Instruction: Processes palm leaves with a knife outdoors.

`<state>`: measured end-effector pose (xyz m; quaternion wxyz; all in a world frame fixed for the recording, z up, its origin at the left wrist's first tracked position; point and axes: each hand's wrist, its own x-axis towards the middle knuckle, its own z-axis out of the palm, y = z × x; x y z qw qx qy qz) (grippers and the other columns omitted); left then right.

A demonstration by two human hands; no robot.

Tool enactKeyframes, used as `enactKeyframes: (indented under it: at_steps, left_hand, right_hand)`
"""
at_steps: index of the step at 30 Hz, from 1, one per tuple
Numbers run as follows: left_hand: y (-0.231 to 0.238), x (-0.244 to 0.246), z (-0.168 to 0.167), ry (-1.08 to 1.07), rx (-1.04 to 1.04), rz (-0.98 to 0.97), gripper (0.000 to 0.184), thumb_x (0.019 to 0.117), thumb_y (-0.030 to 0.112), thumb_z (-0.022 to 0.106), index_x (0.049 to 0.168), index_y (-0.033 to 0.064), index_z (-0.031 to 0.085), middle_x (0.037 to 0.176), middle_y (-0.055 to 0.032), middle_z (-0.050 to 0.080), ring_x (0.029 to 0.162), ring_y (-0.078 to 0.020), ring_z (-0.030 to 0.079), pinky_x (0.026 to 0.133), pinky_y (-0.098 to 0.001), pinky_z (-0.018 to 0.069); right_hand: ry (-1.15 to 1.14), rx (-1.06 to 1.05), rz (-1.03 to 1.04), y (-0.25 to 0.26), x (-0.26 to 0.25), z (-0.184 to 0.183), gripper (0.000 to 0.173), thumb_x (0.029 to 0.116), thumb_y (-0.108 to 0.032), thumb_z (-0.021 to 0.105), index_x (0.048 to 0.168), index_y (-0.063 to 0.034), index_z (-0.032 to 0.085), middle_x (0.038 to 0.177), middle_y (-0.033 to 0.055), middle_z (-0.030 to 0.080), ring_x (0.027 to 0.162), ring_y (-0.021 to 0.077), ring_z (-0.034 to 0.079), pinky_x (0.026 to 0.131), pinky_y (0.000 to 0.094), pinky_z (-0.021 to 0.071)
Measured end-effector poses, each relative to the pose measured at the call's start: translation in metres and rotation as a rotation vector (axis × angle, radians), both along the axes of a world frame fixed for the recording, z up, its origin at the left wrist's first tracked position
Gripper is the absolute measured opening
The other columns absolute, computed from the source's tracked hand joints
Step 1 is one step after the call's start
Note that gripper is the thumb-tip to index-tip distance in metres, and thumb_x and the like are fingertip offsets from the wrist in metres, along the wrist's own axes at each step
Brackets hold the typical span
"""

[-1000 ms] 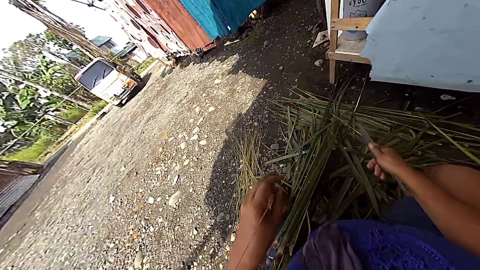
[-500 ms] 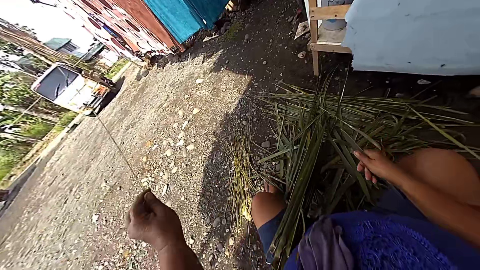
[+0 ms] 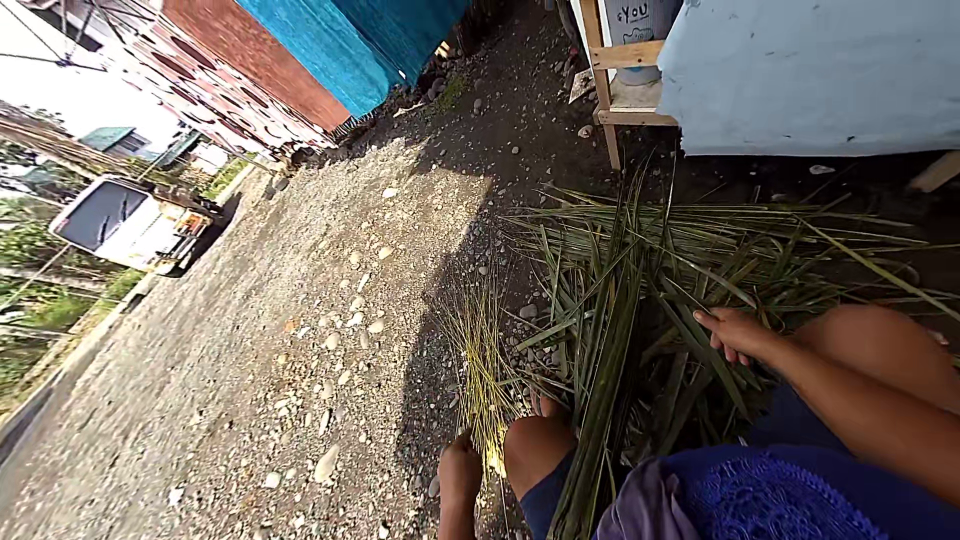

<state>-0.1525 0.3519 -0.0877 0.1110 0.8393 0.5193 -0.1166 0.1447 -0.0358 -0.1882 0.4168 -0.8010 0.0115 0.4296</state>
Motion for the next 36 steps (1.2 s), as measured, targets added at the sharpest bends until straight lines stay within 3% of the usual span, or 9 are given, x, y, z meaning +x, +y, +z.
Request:
enactKeyframes:
  at_steps: [4, 7, 9, 14, 17, 19, 26, 30, 36]
  left_hand:
    - [0.041, 0.028, 0.036, -0.056, 0.175, -0.023, 0.043, 0.0985, 0.003, 0.055, 0.142, 0.0007, 0.059, 0.140, -0.0298, 0.057, 0.133, -0.0451, 0.053, 0.111, -0.0590, 0.0412]
    - [0.063, 0.051, 0.064, -0.084, 0.319, -0.031, 0.066, 0.0940, 0.012, 0.066, 0.153, -0.0025, 0.041, 0.158, -0.0332, 0.033, 0.146, -0.0510, 0.033, 0.119, -0.0610, 0.0293]
    - [0.049, 0.073, 0.066, -0.142, 0.335, -0.126, 0.065, 0.0952, 0.017, 0.068, 0.152, -0.0039, 0.043, 0.160, -0.0325, 0.030, 0.149, -0.0510, 0.028, 0.121, -0.0600, 0.0257]
    - [-0.041, 0.114, -0.010, 0.012, -0.142, -0.407, 0.043, 0.1051, 0.031, 0.057, 0.140, 0.0060, 0.062, 0.145, -0.0197, 0.057, 0.136, -0.0353, 0.053, 0.115, -0.0531, 0.0404]
    - [-0.083, 0.114, -0.063, 0.079, -0.411, -0.411, 0.044, 0.1085, 0.038, 0.049, 0.130, 0.0043, 0.068, 0.124, -0.0206, 0.070, 0.118, -0.0342, 0.066, 0.107, -0.0554, 0.0474]
    - [-0.100, 0.110, -0.078, 0.149, -0.470, -0.383, 0.048, 0.1097, 0.040, 0.045, 0.123, 0.0011, 0.070, 0.120, -0.0240, 0.069, 0.117, -0.0375, 0.065, 0.105, -0.0577, 0.0466]
    - [-0.106, 0.109, -0.079, 0.172, -0.491, -0.368, 0.041, 0.1095, 0.034, 0.047, 0.128, 0.0033, 0.068, 0.128, -0.0224, 0.067, 0.124, -0.0357, 0.062, 0.109, -0.0563, 0.0436]
    - [-0.106, 0.109, -0.077, 0.205, -0.509, -0.350, 0.040, 0.1079, 0.031, 0.051, 0.124, -0.0008, 0.067, 0.124, -0.0250, 0.067, 0.119, -0.0369, 0.064, 0.105, -0.0562, 0.0461]
    - [-0.110, 0.109, -0.045, 0.152, -0.394, -0.366, 0.037, 0.1071, 0.025, 0.048, 0.124, -0.0023, 0.067, 0.124, -0.0262, 0.067, 0.120, -0.0389, 0.063, 0.106, -0.0568, 0.0463]
  right_hand:
    - [-0.027, -0.047, 0.043, 0.004, 0.006, -0.005, 0.056, 0.1096, -0.052, 0.034, 0.128, -0.0037, 0.055, 0.086, 0.0145, 0.062, 0.056, 0.0198, 0.055, 0.053, 0.0349, 0.0477]
    - [-0.047, -0.086, 0.103, 0.007, 0.006, -0.011, 0.055, 0.1101, -0.051, 0.035, 0.127, -0.0028, 0.056, 0.087, 0.0159, 0.062, 0.058, 0.0212, 0.056, 0.055, 0.0356, 0.0489]
    - [-0.063, -0.101, 0.134, 0.009, 0.007, -0.015, 0.053, 0.1102, -0.049, 0.037, 0.124, -0.0015, 0.056, 0.084, 0.0159, 0.061, 0.057, 0.0214, 0.056, 0.055, 0.0355, 0.0485]
    - [-0.075, -0.128, 0.190, 0.013, 0.008, -0.021, 0.052, 0.1104, -0.048, 0.038, 0.124, -0.0011, 0.057, 0.086, 0.0166, 0.062, 0.061, 0.0230, 0.058, 0.059, 0.0379, 0.0501]
    - [-0.091, -0.141, 0.226, 0.013, 0.008, -0.021, 0.052, 0.1104, -0.048, 0.039, 0.123, -0.0013, 0.058, 0.087, 0.0164, 0.062, 0.062, 0.0230, 0.058, 0.060, 0.0389, 0.0503]
    - [-0.092, -0.137, 0.241, 0.013, 0.008, -0.020, 0.052, 0.1105, -0.047, 0.039, 0.123, -0.0006, 0.058, 0.087, 0.0168, 0.062, 0.063, 0.0233, 0.058, 0.061, 0.0394, 0.0503]
    - [-0.108, -0.132, 0.262, 0.012, 0.009, -0.015, 0.052, 0.1107, -0.047, 0.038, 0.120, 0.0004, 0.058, 0.089, 0.0174, 0.062, 0.066, 0.0243, 0.060, 0.064, 0.0393, 0.0511]
    - [-0.123, -0.148, 0.289, 0.013, 0.009, -0.016, 0.053, 0.1101, -0.048, 0.039, 0.121, 0.0001, 0.059, 0.089, 0.0171, 0.063, 0.068, 0.0245, 0.062, 0.066, 0.0404, 0.0524]
    - [-0.118, -0.126, 0.285, 0.012, 0.007, -0.013, 0.053, 0.1105, -0.047, 0.038, 0.120, 0.0007, 0.058, 0.087, 0.0163, 0.061, 0.067, 0.0238, 0.060, 0.065, 0.0392, 0.0515]
